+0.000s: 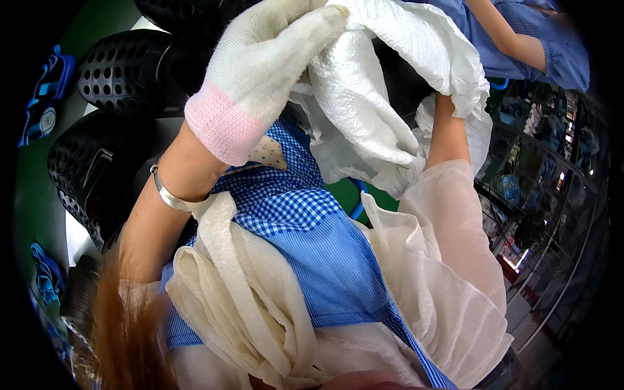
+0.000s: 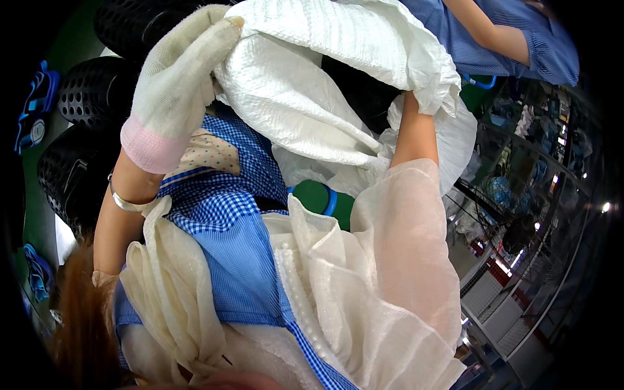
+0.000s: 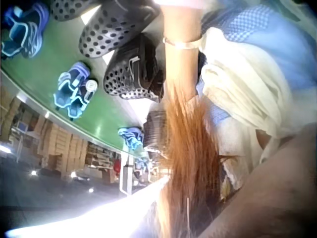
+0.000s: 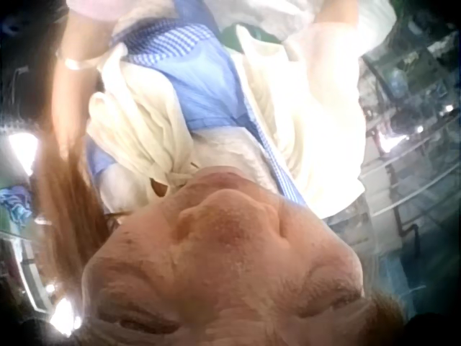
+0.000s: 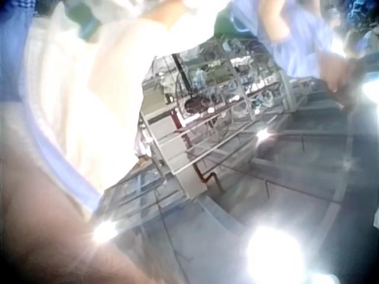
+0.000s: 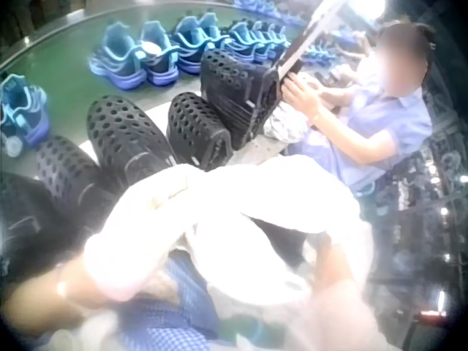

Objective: The person retrieves black plastic shoe lasts from a bag and inserts them into blue sneakers on a metal workstation.

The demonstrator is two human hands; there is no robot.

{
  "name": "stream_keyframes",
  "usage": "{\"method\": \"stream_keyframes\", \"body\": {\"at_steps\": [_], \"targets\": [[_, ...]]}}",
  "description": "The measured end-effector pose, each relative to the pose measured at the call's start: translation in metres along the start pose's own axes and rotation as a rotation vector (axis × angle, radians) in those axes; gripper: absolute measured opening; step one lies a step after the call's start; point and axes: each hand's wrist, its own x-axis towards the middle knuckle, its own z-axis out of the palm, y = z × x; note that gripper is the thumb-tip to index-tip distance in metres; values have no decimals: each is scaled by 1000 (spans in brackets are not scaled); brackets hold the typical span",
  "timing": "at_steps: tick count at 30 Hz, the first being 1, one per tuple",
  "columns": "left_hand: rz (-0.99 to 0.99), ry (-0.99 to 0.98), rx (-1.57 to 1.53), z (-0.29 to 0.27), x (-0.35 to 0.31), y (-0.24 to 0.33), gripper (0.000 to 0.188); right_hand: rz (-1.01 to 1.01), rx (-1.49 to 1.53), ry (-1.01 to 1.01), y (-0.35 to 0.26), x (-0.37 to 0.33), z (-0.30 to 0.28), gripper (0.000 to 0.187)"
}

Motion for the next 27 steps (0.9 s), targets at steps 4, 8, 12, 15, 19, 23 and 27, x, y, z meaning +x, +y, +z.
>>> {"method": "stream_keyframes", "body": {"at_steps": [4, 8, 12, 15, 19, 23, 27], "targets": [[-45, 46, 189, -13, 0, -7, 26, -23, 7, -10, -2, 7, 7, 44], [23, 145, 397, -9, -2, -12, 32, 2, -9, -7, 8, 8, -2, 44], [82, 174, 312, -12, -1, -18, 31, 1, -9, -18, 11, 17, -3, 45], [10, 139, 321, -18, -2, -15, 31, 17, -15, -19, 16, 17, -5, 45], [79, 139, 365, -19, -3, -25, 32, 62, -46, -28, 31, 13, -2, 46], [58, 139, 288, -24, -1, -37, 36, 150, -85, -24, 52, 4, -7, 46], [43, 122, 244, -27, -3, -40, 35, 179, -100, -24, 56, -2, -5, 47]]}}
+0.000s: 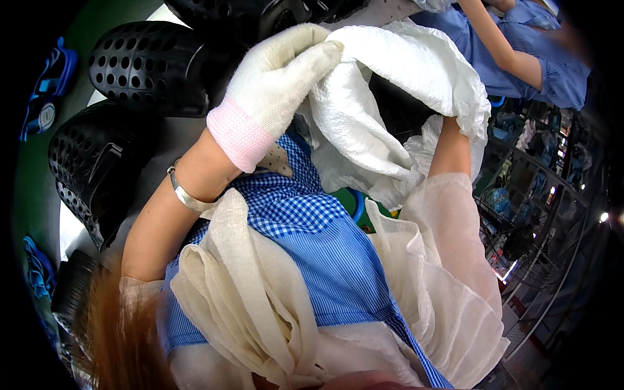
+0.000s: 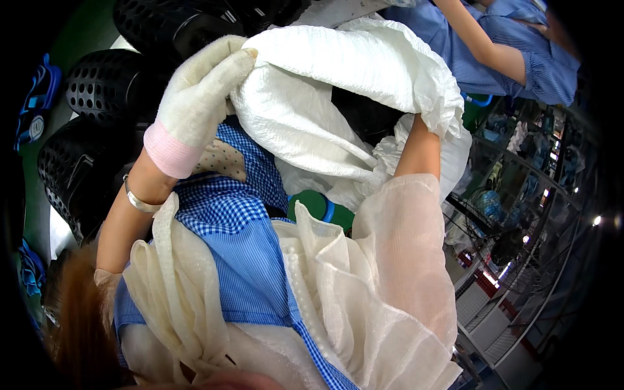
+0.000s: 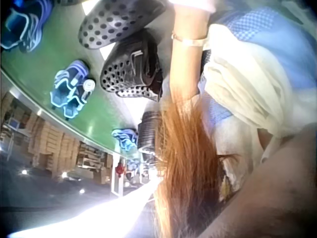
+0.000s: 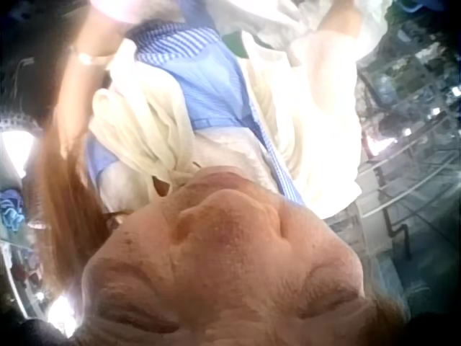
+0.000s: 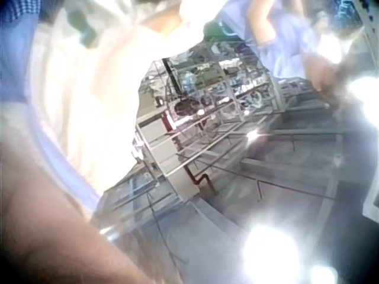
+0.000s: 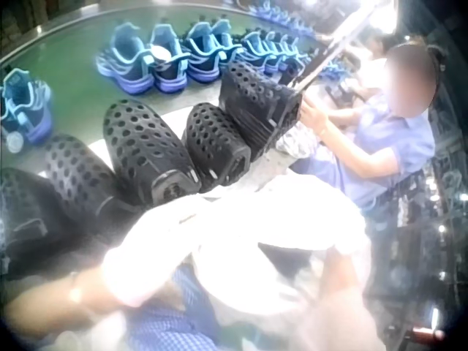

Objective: The person retrieves black plastic shoe lasts from a bag and inserts them into blue sneakers on a metal workstation.

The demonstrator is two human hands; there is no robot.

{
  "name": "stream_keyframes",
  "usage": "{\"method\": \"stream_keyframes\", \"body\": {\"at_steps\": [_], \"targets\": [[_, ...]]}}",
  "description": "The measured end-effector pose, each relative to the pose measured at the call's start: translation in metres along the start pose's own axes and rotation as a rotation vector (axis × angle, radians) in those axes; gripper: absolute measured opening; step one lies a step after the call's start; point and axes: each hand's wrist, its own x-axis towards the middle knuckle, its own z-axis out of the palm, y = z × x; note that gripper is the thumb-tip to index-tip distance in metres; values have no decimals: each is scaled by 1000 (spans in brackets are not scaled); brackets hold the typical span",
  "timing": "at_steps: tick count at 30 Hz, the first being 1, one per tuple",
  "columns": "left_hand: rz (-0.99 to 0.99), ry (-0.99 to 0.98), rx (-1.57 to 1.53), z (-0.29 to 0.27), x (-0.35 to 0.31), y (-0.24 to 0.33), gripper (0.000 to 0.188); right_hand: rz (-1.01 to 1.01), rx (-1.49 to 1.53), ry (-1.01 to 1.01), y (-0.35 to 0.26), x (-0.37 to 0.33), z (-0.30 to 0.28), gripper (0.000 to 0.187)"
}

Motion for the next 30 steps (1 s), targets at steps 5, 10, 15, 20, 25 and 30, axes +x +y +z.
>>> {"method": "stream_keyframes", "body": {"at_steps": [5, 10, 15, 20, 25, 30], "targets": [[41, -10, 8, -1, 2, -5, 34, -4, -8, 5, -6, -4, 4, 48], [6, -13, -1, -2, 0, -2, 33, -17, -5, 7, -15, -4, 10, 48], [-10, -11, -9, -1, 2, -4, 33, -14, -10, 17, -14, -7, 10, 49], [0, 11, 48, -2, 0, -4, 33, -25, -5, 26, -14, -9, 8, 50], [5, 14, 81, -2, 1, -9, 35, -65, 12, 80, -12, -9, -8, 51], [-40, 44, 89, -3, 3, -9, 35, -282, 214, -44, -35, -34, -55, 52]]}}
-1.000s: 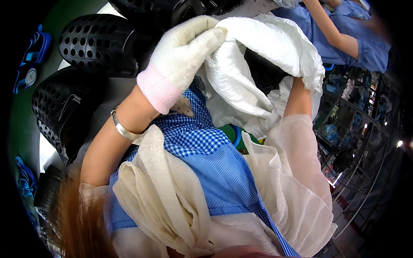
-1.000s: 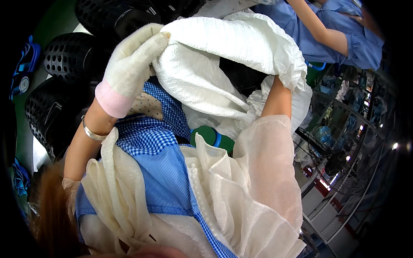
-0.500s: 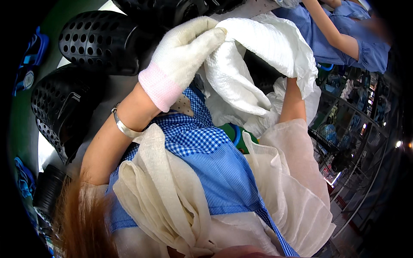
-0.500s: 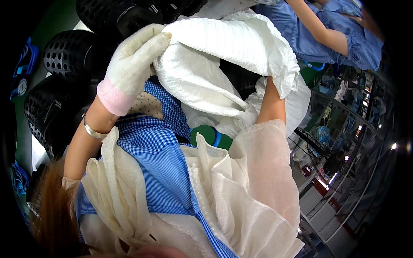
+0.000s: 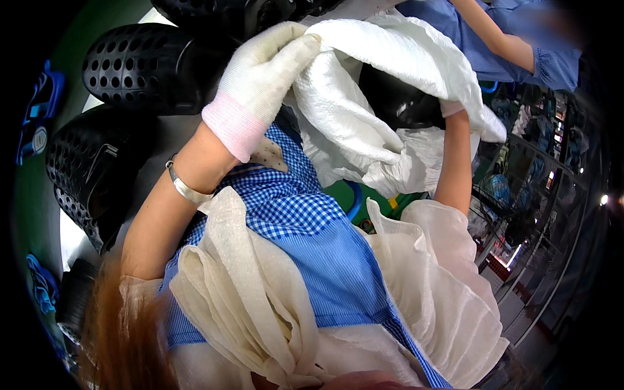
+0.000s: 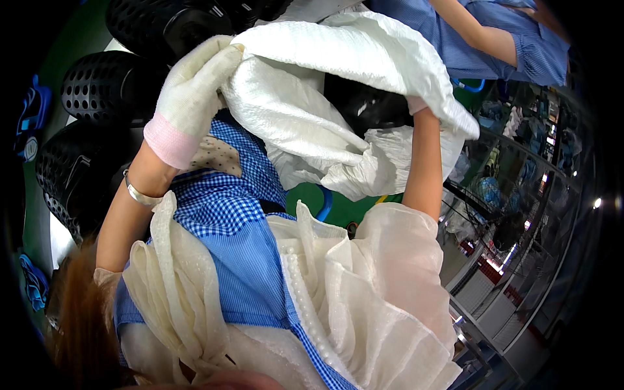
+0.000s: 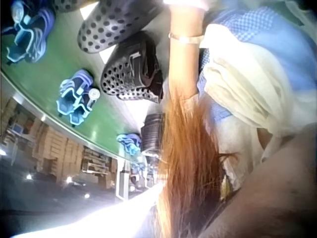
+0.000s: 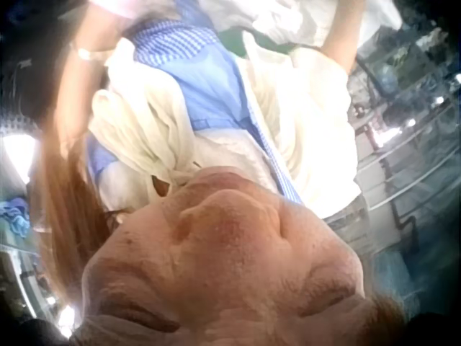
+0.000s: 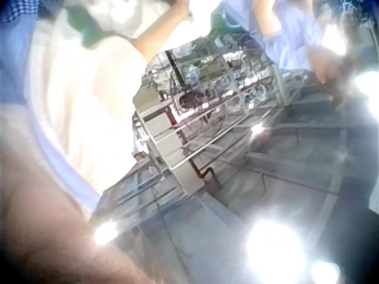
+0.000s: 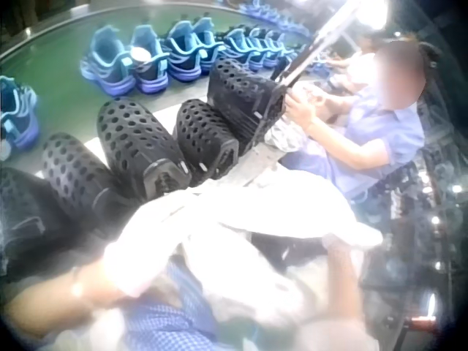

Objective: The person retrieves black plastic shoe lasts from a bag and inserts them into blue sneakers on a metal workstation.

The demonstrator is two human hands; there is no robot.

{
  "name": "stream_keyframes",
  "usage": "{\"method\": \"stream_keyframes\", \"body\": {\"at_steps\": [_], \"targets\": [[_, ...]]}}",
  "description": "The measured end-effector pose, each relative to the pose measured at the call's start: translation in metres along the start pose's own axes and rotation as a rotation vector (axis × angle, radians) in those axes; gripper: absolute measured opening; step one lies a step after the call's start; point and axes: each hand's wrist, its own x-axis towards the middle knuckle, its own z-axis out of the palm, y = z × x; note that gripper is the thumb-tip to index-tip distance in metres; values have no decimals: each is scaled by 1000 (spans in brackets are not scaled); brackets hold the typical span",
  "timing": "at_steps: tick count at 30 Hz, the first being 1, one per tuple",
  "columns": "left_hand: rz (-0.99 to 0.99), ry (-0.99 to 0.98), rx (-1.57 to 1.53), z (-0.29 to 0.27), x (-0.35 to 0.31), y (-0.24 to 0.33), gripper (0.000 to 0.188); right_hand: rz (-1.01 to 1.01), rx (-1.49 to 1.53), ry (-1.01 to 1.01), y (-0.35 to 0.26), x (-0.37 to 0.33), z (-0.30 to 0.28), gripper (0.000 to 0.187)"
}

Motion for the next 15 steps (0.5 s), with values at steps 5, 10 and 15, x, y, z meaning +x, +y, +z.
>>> {"method": "stream_keyframes", "body": {"at_steps": [5, 10, 15], "targets": [[63, 43, 14, 0, 5, -13, 34, 158, 829, -677, -126, -7, -83, 68], [-6, -8, -52, 1, 2, -14, 32, 193, 1295, -471, -161, -18, -107, 85], [-17, 1, 9, 1, -8, -6, 30, 46, 1481, -555, -158, -16, -96, 98]]}}
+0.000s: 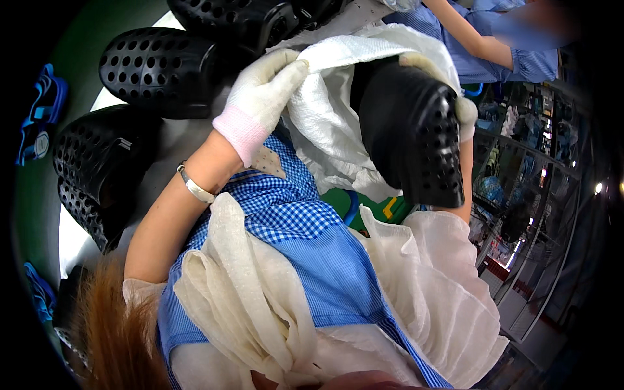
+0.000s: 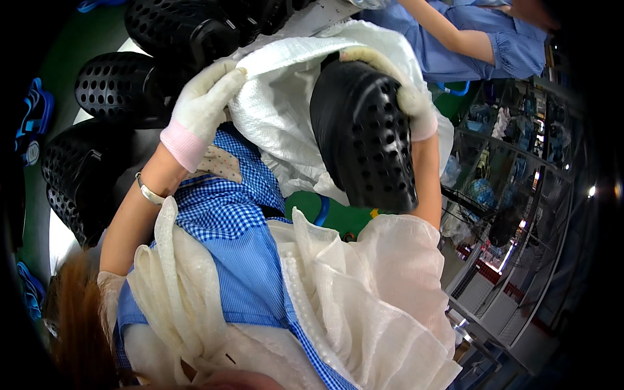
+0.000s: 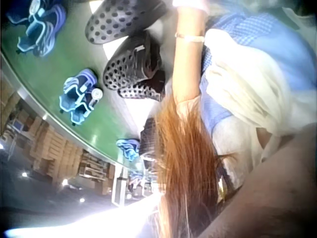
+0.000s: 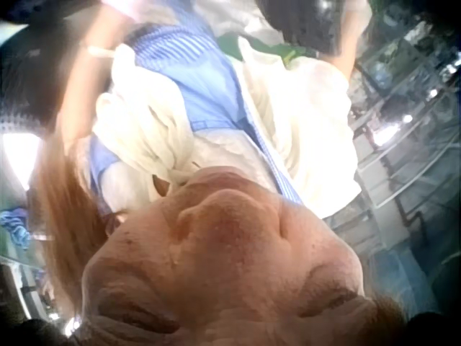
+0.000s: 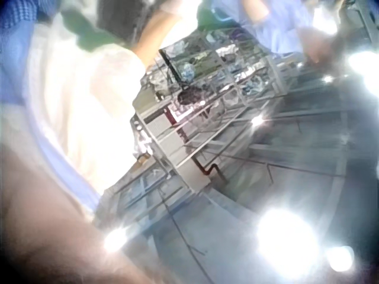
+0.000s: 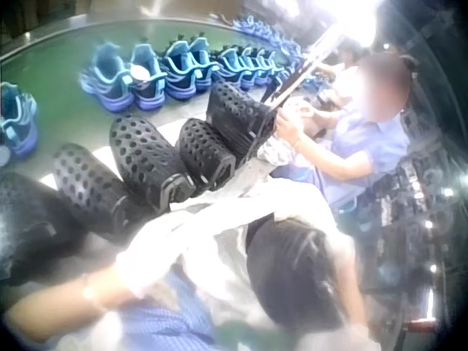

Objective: The person retrieves black plastic shoe lasts from a bag and inserts them into blue sneakers on a metal workstation.

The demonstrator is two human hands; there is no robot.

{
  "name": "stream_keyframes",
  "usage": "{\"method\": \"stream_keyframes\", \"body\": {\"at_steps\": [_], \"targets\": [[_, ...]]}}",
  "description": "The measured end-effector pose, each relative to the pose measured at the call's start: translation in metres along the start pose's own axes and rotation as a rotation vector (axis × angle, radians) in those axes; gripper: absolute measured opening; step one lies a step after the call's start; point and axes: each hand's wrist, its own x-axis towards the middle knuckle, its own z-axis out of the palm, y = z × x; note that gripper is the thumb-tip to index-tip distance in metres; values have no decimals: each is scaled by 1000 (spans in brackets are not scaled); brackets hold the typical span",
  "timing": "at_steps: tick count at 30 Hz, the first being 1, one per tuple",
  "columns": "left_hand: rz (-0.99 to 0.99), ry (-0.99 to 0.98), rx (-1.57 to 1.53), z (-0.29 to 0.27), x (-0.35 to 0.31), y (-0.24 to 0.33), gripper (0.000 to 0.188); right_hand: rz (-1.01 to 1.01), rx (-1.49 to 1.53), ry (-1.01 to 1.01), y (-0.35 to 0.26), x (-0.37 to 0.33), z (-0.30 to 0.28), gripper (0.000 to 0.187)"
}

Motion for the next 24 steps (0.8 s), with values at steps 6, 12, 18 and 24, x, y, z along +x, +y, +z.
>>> {"method": "stream_keyframes", "body": {"at_steps": [6, 12, 18, 24], "targets": [[94, -30, 41, -5, 5, -21, 28, -249, 67, -131, -36, 25, -3, 90], [2, -130, 96, -4, 4, -42, 42, -449, 12, 1, -86, 59, 12, 78], [52, -70, 654, -8, -22, -28, 50, -402, -54, -67, -89, 111, 33, 67], [508, 42, 649, -11, -44, 51, 58, -220, -100, -168, -73, 136, 58, 55]]}}
